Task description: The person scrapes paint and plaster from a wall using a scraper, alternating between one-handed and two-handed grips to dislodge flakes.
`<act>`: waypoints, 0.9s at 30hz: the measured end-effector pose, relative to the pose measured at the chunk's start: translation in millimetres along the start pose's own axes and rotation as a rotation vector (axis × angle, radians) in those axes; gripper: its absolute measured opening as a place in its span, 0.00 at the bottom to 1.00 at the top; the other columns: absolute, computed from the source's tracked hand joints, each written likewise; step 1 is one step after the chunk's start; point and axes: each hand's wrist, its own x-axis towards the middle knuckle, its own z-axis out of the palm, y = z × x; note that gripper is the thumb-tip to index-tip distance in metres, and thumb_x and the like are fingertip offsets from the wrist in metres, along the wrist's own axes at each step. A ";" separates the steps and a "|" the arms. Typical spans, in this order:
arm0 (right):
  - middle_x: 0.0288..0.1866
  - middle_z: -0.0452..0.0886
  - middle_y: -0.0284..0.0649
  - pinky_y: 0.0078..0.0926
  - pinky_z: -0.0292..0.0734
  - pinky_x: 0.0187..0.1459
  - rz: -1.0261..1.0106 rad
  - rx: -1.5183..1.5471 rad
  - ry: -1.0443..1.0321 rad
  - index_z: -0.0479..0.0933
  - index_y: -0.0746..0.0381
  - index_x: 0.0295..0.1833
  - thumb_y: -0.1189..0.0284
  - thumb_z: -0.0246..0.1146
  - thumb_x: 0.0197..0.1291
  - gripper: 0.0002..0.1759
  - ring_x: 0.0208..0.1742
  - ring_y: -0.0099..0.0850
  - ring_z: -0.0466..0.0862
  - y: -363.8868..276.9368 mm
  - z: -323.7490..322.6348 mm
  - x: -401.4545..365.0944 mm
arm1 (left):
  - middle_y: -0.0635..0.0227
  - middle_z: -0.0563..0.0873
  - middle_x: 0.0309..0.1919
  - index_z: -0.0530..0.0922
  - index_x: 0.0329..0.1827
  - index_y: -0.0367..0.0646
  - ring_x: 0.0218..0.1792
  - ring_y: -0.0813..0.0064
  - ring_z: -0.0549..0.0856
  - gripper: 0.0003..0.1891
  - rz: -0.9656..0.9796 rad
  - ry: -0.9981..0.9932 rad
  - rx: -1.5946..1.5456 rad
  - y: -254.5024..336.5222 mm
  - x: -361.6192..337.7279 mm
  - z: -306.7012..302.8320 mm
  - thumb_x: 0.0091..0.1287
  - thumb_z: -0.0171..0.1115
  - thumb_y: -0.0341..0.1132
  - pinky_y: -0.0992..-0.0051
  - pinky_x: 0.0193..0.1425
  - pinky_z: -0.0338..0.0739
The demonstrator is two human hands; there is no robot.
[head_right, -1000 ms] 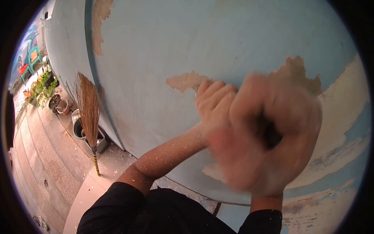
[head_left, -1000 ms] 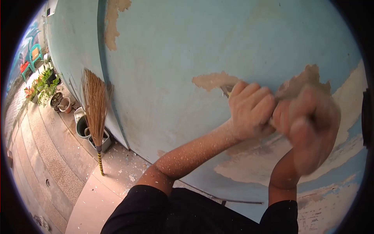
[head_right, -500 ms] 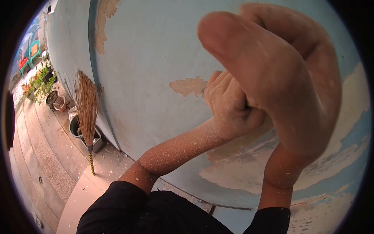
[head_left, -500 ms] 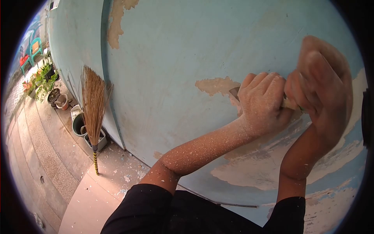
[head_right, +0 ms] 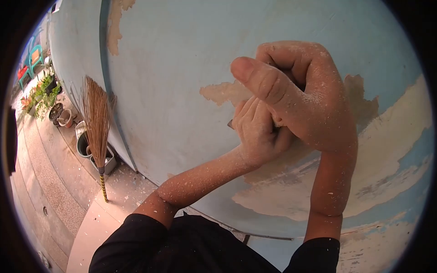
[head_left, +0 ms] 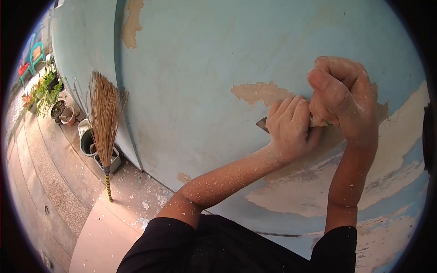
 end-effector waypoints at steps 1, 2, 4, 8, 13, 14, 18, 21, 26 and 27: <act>0.12 0.57 0.22 0.18 0.51 0.16 -0.064 -0.148 0.132 0.61 0.54 0.22 0.65 0.62 0.71 0.24 0.11 0.14 0.58 -11.8 5.8 2.0 | 0.67 0.73 0.26 0.71 0.31 0.45 0.27 0.64 0.75 0.13 0.073 0.060 0.037 7.3 12.4 0.0 0.47 0.69 0.32 0.64 0.33 0.61; 0.12 0.57 0.22 0.18 0.51 0.16 -0.073 -0.150 0.119 0.61 0.54 0.22 0.65 0.62 0.71 0.24 0.11 0.14 0.58 -14.1 6.1 1.8 | 0.68 0.73 0.26 0.71 0.30 0.45 0.26 0.64 0.75 0.13 0.150 0.121 0.074 12.8 25.1 1.2 0.47 0.69 0.32 0.64 0.33 0.61; 0.14 0.63 0.24 0.16 0.53 0.17 -0.085 -0.164 0.091 0.66 0.58 0.25 0.68 0.63 0.68 0.18 0.13 0.13 0.60 -15.2 -4.5 -1.5 | 0.67 0.77 0.28 0.73 0.33 0.45 0.28 0.63 0.78 0.11 0.179 0.110 0.067 19.1 47.2 8.6 0.50 0.67 0.31 0.65 0.32 0.63; 0.17 0.74 0.27 0.12 0.57 0.20 -0.084 -0.180 0.040 0.76 0.65 0.33 0.74 0.67 0.62 0.09 0.17 0.12 0.65 -10.8 -17.1 -9.5 | 0.68 0.79 0.29 0.75 0.37 0.44 0.27 0.63 0.78 0.10 0.159 0.155 0.081 7.9 9.2 2.5 0.56 0.68 0.32 0.66 0.32 0.64; 0.15 0.70 0.27 0.15 0.56 0.21 0.031 0.082 0.116 0.72 0.63 0.26 0.70 0.66 0.63 0.15 0.18 0.12 0.65 -29.7 -24.4 -25.2 | 0.68 0.79 0.27 0.77 0.40 0.42 0.25 0.67 0.75 0.13 0.152 0.062 0.073 16.1 19.0 4.4 0.58 0.70 0.36 0.67 0.33 0.62; 0.14 0.68 0.26 0.16 0.55 0.22 0.011 0.237 0.172 0.70 0.61 0.21 0.69 0.66 0.63 0.19 0.19 0.12 0.64 -43.5 -33.1 -29.9 | 0.68 0.79 0.28 0.77 0.39 0.42 0.25 0.67 0.75 0.13 0.236 0.075 0.031 22.1 35.9 10.6 0.57 0.70 0.36 0.67 0.33 0.62; 0.15 0.68 0.27 0.19 0.54 0.23 -0.265 -0.076 0.131 0.68 0.61 0.19 0.69 0.66 0.61 0.20 0.20 0.14 0.64 -4.3 -22.1 -32.0 | 0.68 0.79 0.29 0.76 0.36 0.42 0.26 0.69 0.74 0.13 0.269 0.044 0.045 12.2 8.9 2.3 0.51 0.69 0.35 0.67 0.33 0.62; 0.16 0.68 0.27 0.19 0.53 0.23 -0.059 -0.273 0.185 0.67 0.61 0.18 0.68 0.67 0.58 0.20 0.20 0.14 0.63 -8.6 -4.4 -33.9 | 0.67 0.79 0.30 0.76 0.36 0.42 0.26 0.68 0.74 0.14 0.208 0.068 0.061 9.8 -7.5 -2.9 0.47 0.68 0.34 0.67 0.33 0.62; 0.16 0.66 0.27 0.20 0.53 0.22 -0.030 0.092 0.432 0.67 0.61 0.18 0.69 0.66 0.60 0.21 0.20 0.13 0.62 -54.8 -0.1 -32.8 | 0.67 0.80 0.30 0.78 0.38 0.42 0.25 0.67 0.74 0.10 0.333 0.040 -0.101 27.8 31.0 9.2 0.55 0.67 0.32 0.67 0.32 0.62; 0.16 0.66 0.27 0.18 0.51 0.22 0.013 0.065 0.321 0.65 0.60 0.19 0.68 0.65 0.62 0.21 0.19 0.13 0.62 -43.3 -14.5 -29.8 | 0.67 0.78 0.30 0.77 0.38 0.43 0.26 0.67 0.75 0.13 0.281 0.059 -0.038 23.2 22.2 7.9 0.51 0.69 0.34 0.66 0.34 0.63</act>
